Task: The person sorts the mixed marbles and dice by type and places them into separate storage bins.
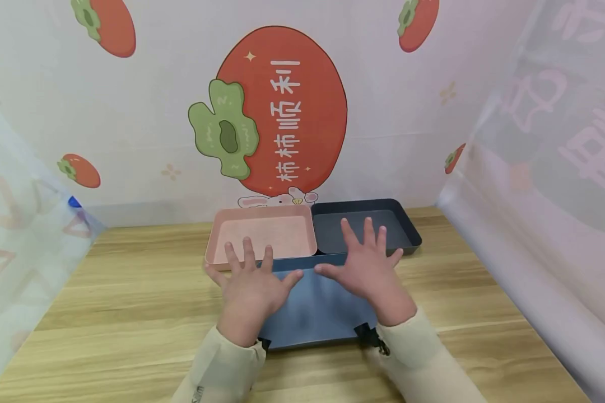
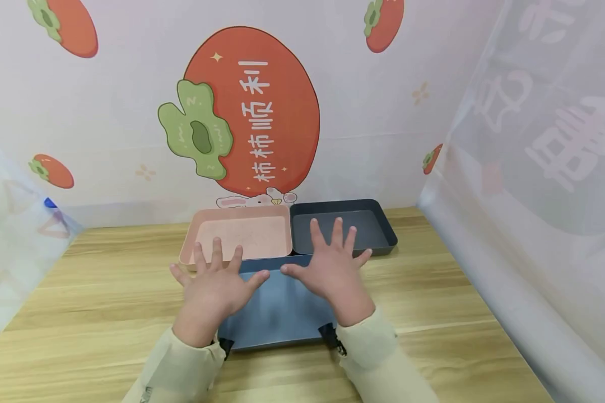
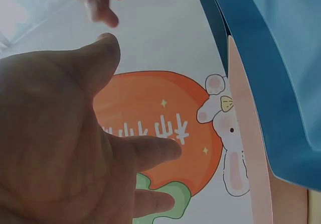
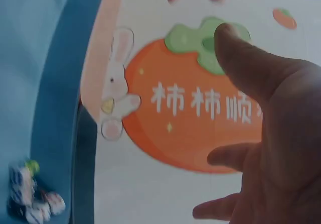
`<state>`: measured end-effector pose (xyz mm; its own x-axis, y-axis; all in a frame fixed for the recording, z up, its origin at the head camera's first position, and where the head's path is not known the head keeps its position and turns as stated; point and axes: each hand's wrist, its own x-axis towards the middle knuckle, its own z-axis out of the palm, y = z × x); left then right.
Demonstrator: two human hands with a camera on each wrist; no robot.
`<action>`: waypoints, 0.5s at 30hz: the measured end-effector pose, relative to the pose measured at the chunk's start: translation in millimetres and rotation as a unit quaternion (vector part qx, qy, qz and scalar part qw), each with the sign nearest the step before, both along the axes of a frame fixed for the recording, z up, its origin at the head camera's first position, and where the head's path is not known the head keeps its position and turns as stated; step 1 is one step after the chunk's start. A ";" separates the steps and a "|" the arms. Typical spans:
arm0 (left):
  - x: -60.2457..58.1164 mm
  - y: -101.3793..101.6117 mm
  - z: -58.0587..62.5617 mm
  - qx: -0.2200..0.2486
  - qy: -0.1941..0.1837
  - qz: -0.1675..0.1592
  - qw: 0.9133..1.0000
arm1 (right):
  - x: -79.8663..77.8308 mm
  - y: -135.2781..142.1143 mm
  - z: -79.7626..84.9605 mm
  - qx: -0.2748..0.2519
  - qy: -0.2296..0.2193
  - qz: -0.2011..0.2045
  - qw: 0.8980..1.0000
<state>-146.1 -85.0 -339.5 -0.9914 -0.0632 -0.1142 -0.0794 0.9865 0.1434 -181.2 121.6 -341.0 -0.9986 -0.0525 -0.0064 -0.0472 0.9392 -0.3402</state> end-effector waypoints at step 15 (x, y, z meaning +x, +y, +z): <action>-0.3 -9.7 -0.1 0.014 -0.012 0.013 1.000 | -51.7 144.7 -15.2 -0.364 0.072 -0.007 0.928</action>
<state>-146.5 -94.7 -339.6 -0.9864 -0.0862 -0.1402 -0.1097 0.9794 0.1693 -232.9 266.2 -356.2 -0.9870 0.0230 0.1592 -0.1306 0.4629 -0.8767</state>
